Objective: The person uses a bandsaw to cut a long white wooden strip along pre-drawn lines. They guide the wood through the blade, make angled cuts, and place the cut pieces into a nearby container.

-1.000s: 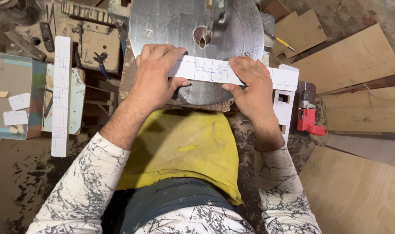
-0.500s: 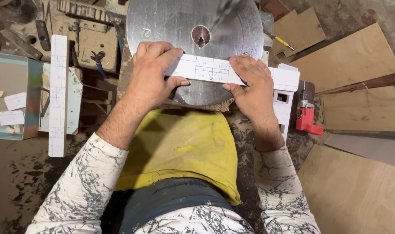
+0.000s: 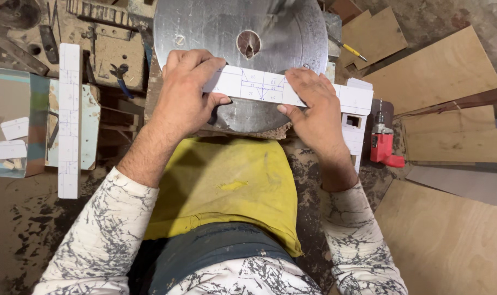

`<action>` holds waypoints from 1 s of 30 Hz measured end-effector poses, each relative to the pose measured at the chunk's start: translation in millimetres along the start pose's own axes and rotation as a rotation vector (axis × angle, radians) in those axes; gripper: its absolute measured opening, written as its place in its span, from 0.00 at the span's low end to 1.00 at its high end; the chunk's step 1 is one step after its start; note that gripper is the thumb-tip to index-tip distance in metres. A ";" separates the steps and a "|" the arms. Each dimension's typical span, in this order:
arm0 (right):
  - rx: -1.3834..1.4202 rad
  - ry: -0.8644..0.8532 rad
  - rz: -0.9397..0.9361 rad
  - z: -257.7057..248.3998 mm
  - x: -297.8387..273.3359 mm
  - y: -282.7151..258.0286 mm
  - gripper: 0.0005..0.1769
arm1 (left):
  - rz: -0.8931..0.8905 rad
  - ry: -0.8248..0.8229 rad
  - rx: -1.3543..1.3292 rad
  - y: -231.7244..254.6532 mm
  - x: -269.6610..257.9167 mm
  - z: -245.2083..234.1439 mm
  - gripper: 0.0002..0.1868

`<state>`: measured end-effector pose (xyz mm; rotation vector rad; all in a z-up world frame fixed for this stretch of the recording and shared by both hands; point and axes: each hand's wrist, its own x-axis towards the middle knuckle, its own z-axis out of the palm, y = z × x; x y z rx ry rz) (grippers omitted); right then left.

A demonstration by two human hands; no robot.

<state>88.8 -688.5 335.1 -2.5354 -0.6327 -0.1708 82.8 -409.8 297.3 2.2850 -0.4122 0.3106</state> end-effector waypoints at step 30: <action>-0.172 0.102 0.011 8.9 2.7 0.1 0.34 | -0.052 -0.007 0.025 1.7 -11.4 -22.1 0.31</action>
